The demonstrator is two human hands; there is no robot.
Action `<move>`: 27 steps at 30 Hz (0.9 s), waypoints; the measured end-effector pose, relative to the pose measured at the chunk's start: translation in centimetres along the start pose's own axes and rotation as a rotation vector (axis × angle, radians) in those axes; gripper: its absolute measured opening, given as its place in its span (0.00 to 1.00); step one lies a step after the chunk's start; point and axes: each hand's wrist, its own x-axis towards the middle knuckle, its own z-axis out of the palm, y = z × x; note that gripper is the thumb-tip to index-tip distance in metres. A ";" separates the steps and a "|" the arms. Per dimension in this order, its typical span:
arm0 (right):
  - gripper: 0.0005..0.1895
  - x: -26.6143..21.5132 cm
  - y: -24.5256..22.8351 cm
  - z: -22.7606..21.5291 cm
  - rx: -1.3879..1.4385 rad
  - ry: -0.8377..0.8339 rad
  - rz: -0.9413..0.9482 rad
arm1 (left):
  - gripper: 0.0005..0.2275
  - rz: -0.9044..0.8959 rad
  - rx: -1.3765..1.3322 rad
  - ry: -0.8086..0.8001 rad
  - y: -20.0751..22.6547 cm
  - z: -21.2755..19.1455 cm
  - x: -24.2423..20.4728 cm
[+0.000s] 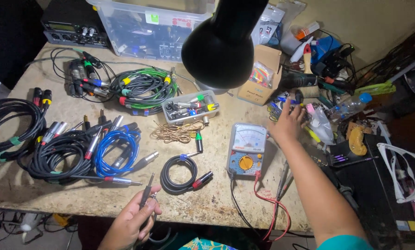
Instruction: The person organizes various cables on a cluttered workbench. They pick up, untangle, and coil different types of wires, including black, blue, and green cables, and place them in neat piles. The person also handles a multimeter and a soldering iron, moving them to different positions on the table.
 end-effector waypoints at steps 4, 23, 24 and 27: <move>0.23 2.9 0.5 -3.9 -0.251 -0.089 -0.048 | 0.24 -0.023 0.015 -0.007 0.7 0.3 -0.6; 0.50 2.5 -3.3 -4.6 0.001 -0.406 0.195 | 0.25 -0.022 -0.012 0.001 -0.6 -0.5 0.1; 0.50 2.7 -3.1 -4.5 -0.110 -0.426 0.154 | 0.25 -0.015 -0.029 0.019 -0.6 -0.6 -0.1; 0.48 3.3 -3.2 -4.4 -0.286 -0.429 0.108 | 0.25 -0.014 -0.050 0.048 -0.5 -0.5 -0.5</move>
